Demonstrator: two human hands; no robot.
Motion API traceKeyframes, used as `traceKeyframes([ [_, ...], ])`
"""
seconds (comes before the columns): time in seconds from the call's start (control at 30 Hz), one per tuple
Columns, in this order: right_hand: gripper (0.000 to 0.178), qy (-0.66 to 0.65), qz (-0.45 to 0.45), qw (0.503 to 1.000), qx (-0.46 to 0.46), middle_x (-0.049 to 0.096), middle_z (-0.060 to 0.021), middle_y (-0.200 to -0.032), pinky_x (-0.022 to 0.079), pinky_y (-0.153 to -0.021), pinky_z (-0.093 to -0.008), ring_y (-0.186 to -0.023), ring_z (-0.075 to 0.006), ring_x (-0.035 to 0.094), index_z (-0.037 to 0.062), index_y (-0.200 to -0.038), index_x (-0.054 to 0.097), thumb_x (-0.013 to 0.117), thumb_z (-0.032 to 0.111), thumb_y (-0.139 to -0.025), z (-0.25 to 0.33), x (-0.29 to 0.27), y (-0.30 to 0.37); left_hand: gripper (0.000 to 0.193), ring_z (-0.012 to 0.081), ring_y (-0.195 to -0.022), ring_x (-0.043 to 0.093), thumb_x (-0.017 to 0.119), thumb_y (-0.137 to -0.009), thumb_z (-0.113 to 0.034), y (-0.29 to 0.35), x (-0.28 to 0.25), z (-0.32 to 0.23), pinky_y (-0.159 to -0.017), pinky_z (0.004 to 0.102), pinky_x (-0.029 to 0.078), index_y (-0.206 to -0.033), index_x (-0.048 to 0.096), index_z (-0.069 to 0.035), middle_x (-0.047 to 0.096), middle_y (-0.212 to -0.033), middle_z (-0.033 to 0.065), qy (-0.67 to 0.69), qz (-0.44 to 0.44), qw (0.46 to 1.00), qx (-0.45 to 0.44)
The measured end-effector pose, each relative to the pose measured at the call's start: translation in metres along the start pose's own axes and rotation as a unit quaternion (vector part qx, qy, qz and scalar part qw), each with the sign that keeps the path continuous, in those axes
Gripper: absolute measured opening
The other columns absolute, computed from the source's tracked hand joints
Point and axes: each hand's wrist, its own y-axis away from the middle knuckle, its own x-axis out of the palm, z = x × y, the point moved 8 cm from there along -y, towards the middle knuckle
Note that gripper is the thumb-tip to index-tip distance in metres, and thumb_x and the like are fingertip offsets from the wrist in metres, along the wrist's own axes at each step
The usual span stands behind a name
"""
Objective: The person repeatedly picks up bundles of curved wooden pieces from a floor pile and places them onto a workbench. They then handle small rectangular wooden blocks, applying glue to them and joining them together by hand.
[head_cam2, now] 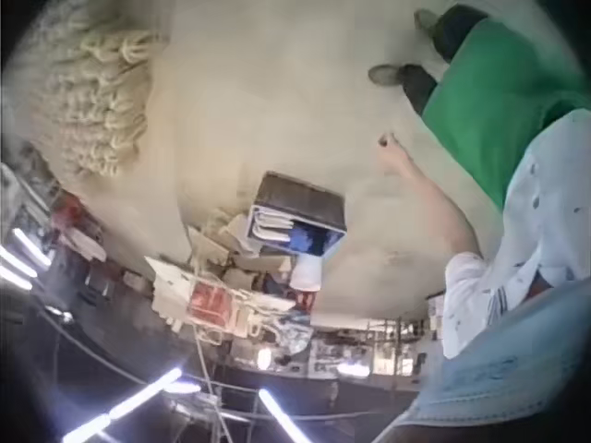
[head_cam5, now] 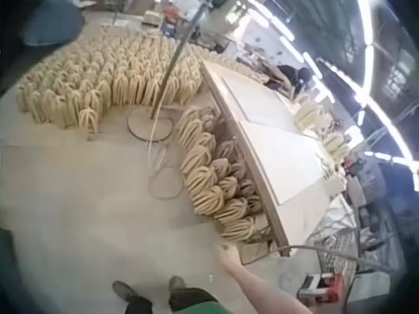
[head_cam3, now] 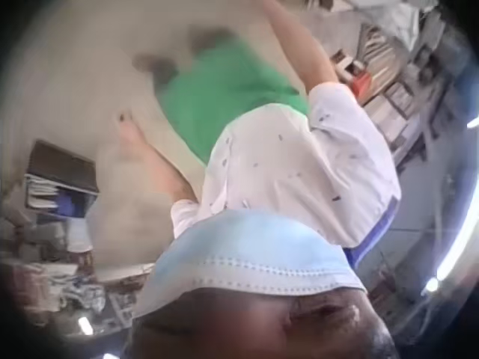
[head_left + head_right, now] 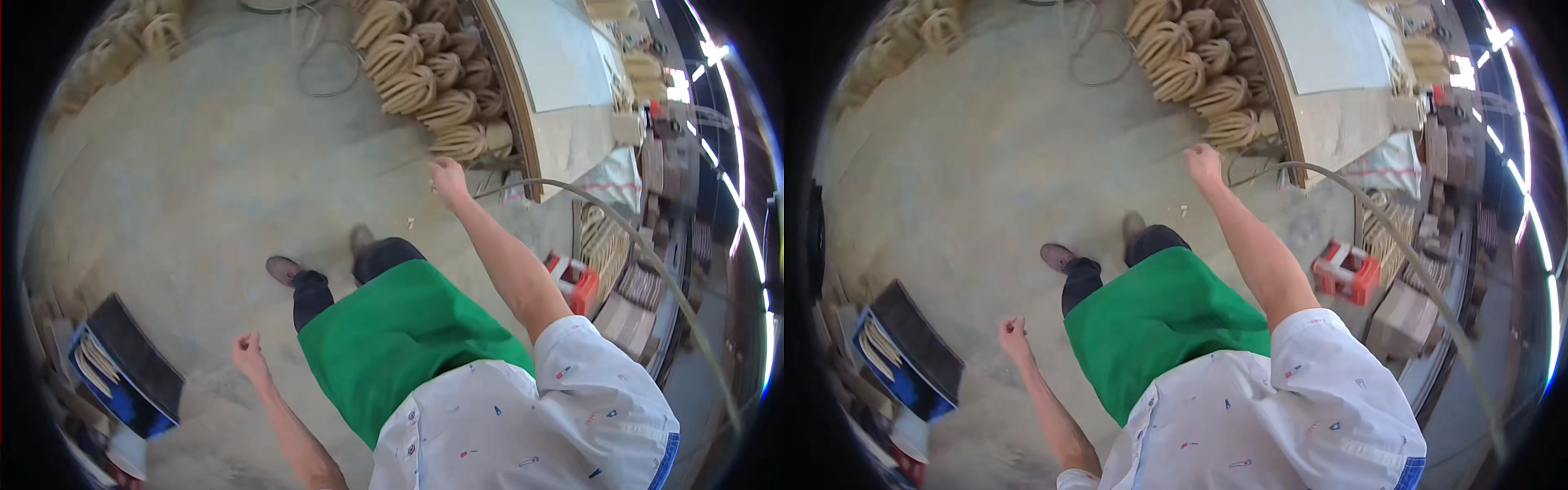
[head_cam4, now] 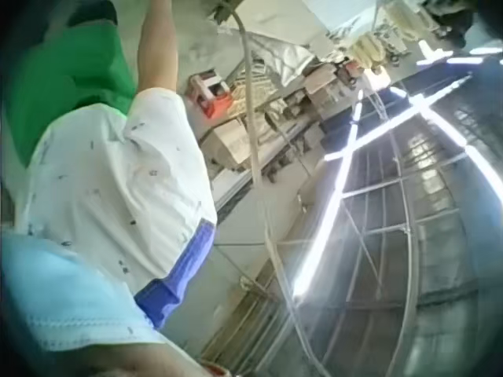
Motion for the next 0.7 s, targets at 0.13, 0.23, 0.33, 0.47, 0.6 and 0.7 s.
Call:
traceKeyframes([
  [0.13,0.034,0.002,0.0,0.991,0.137,0.063,-0.014,-0.091,0.047,-0.063,-0.0313,-0.075,-0.0184,0.06,-0.0045,-0.107,0.059,0.055,0.017,-0.081,-0.098,0.046,-0.043,0.023,0.0127,-0.073,0.05,0.067,-0.079,-0.01,-0.079,0.061,-0.091,-0.065,0.0281,0.043,-0.097,0.058,0.001,0.054,-0.079,0.0027,-0.115,0.122,0.985,0.041],
  [0.23,0.035,0.06,-0.082,0.987,0.126,0.062,-0.0148,-0.091,0.047,-0.07,-0.0315,-0.081,-0.02,0.059,-0.0041,-0.107,0.057,0.055,0.021,-0.083,-0.157,0.072,-0.072,0.035,0.017,-0.086,0.055,0.067,-0.079,-0.011,-0.126,0.151,-0.155,-0.076,0.0307,0.046,-0.11,0.056,0.001,0.058,-0.093,0.0082,-0.208,0.199,0.952,0.109],
  [0.33,0.04,0.025,-0.1,0.976,0.192,0.059,-0.0151,-0.1,0.045,-0.075,-0.0309,-0.088,-0.0196,0.057,-0.0033,-0.115,0.053,0.054,0.023,-0.085,-0.164,0.076,-0.119,0.044,0.0227,-0.101,0.056,0.065,-0.079,-0.009,-0.171,0.273,-0.212,-0.086,0.0341,0.046,-0.12,0.052,0.001,0.059,-0.109,0.0145,-0.255,0.26,0.915,0.176],
  [0.47,0.046,-0.167,-0.263,0.911,0.272,0.054,-0.0127,-0.115,0.044,-0.081,-0.0329,-0.102,-0.0198,0.053,-0.0023,-0.126,0.044,0.051,0.021,-0.087,-0.297,0.067,-0.175,0.055,0.0279,-0.114,0.051,0.066,-0.076,-0.005,-0.207,0.499,-0.263,-0.093,0.0381,0.043,-0.127,0.047,0.0,0.053,-0.125,0.0166,-0.272,0.388,0.834,0.283],
  [0.6,0.046,-0.418,-0.337,0.823,0.186,0.051,-0.0097,-0.121,0.042,-0.088,-0.0352,-0.109,-0.0205,0.049,-0.002,-0.128,0.041,0.049,0.017,-0.087,-0.309,0.075,-0.24,0.063,0.0288,-0.119,0.047,0.068,-0.075,-0.006,-0.211,0.661,-0.293,-0.096,0.0397,0.04,-0.132,0.042,-0.002,0.049,-0.129,0.016,-0.231,0.422,0.77,0.418],
  [0.7,0.045,-0.435,-0.417,0.786,0.136,0.05,-0.0107,-0.124,0.038,-0.095,-0.0374,-0.115,-0.0217,0.046,-0.0032,-0.128,0.041,0.046,0.018,-0.088,-0.341,0.063,-0.275,0.064,0.0306,-0.121,0.045,0.068,-0.074,-0.007,-0.192,0.751,-0.306,-0.099,0.0392,0.038,-0.131,0.04,-0.002,0.047,-0.131,0.0168,-0.207,0.422,0.722,0.508],
])
